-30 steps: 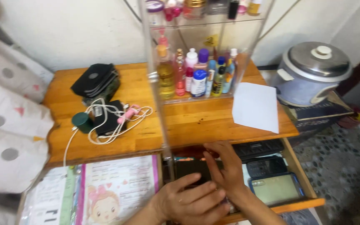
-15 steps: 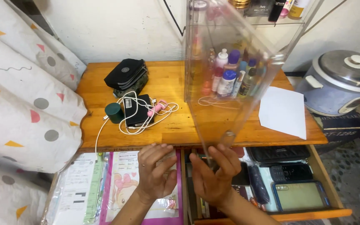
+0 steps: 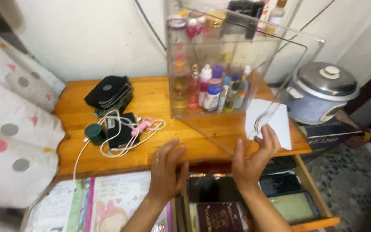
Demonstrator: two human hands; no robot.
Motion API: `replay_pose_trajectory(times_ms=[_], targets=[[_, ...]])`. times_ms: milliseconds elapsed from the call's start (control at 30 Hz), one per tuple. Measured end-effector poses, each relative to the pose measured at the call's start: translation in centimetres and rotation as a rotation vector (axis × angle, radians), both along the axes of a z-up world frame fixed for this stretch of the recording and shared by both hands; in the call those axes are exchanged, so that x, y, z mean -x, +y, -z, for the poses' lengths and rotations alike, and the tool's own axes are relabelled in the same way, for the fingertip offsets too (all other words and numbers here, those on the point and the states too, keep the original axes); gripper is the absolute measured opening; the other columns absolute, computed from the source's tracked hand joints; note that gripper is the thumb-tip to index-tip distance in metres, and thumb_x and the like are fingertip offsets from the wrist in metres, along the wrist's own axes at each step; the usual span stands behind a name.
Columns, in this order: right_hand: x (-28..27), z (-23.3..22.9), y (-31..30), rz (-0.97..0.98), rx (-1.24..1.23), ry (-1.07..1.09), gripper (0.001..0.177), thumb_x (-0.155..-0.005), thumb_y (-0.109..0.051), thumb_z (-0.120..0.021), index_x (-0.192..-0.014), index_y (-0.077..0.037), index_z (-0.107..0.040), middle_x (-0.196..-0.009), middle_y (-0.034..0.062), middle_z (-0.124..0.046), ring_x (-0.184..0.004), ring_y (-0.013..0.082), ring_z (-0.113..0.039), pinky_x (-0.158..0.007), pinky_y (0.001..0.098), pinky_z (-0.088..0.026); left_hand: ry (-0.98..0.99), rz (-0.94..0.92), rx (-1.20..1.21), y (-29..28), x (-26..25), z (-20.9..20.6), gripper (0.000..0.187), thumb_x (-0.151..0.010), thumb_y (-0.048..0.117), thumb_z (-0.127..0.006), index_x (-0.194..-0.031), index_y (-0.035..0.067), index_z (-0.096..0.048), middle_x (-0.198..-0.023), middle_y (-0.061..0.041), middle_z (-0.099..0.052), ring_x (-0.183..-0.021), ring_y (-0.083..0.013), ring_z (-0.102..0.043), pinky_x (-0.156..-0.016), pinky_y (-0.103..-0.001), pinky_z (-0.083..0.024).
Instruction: Organize personal care items, cosmetics, and documents on a desk and in a drawer.
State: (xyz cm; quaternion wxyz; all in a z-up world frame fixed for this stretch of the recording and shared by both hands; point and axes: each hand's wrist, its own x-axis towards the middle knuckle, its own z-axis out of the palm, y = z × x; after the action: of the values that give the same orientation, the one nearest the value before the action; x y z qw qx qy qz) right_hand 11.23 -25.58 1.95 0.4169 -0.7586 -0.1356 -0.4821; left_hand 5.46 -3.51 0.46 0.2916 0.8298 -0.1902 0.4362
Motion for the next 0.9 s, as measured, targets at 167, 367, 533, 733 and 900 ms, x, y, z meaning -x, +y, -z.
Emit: replay_pose_trajectory(times_ms=[167, 367, 533, 733, 900], targets=[[-7.0, -0.2, -3.5, -0.168, -0.212, 0.080, 0.062, -0.099, -0.001, -0.064, -0.155, 0.001, -0.036, -0.148, 0.0178, -0.042, -0.137, 0.0262, -0.050, -0.101, 0.0352, -0.052, 0.073, -0.113, 0.227, -1.3, -9.0, 0.8, 0.060, -0.095, 0.019, -0.067, -0.146, -0.002, -0.043, -0.149, -0.028, -0.047, -0.138, -0.0438, -0.047, -0.115, -0.050, -0.038], [-13.2, -2.3, -5.6, -0.209, -0.201, 0.153, 0.061, -0.097, -0.009, -0.068, -0.151, -0.002, -0.041, -0.138, 0.0138, -0.055, -0.126, 0.0224, -0.056, -0.098, 0.0357, -0.051, 0.261, -0.156, 0.605, -1.7, -16.8, 2.2, 0.080, -0.097, 0.029, -0.066, -0.154, -0.010, -0.026, -0.154, -0.031, -0.039, -0.142, -0.0414, -0.042, -0.116, -0.046, -0.033], [-16.5, -1.9, -6.0, -0.125, -0.024, 0.094, 0.056, -0.098, -0.012, -0.070, -0.148, -0.004, -0.047, -0.144, 0.0158, -0.054, -0.131, 0.0262, -0.054, -0.107, 0.0407, -0.048, 0.313, -0.182, 0.669, -1.9, -18.4, 3.6, 0.079, -0.098, 0.035, -0.063, -0.156, -0.005, -0.027, -0.156, -0.027, -0.041, -0.145, -0.0375, -0.042, -0.118, -0.044, -0.033], [-19.8, 0.7, -5.1, -0.081, -0.059, 0.164, 0.070, -0.110, -0.033, -0.050, -0.162, 0.004, -0.021, -0.159, 0.0299, -0.019, -0.146, 0.0445, -0.024, -0.114, 0.0548, -0.026, 0.543, -0.257, 0.635, -1.5, -19.0, 4.1, 0.081, -0.098, 0.046, -0.055, -0.158, 0.002, -0.024, -0.159, -0.024, -0.034, -0.147, -0.0369, -0.035, -0.117, -0.045, -0.031], [-22.4, 4.4, -4.7, -0.248, -0.398, 0.624, 0.052, -0.109, -0.037, -0.030, -0.150, -0.009, -0.045, -0.147, 0.0156, -0.053, -0.138, 0.0290, -0.049, -0.115, 0.0420, -0.037, 0.527, -0.254, 0.580, -1.3, -19.1, 5.2, 0.088, -0.096, 0.051, -0.058, -0.157, 0.000, -0.021, -0.161, -0.025, -0.030, -0.147, -0.0382, -0.034, -0.117, -0.045, -0.031]])
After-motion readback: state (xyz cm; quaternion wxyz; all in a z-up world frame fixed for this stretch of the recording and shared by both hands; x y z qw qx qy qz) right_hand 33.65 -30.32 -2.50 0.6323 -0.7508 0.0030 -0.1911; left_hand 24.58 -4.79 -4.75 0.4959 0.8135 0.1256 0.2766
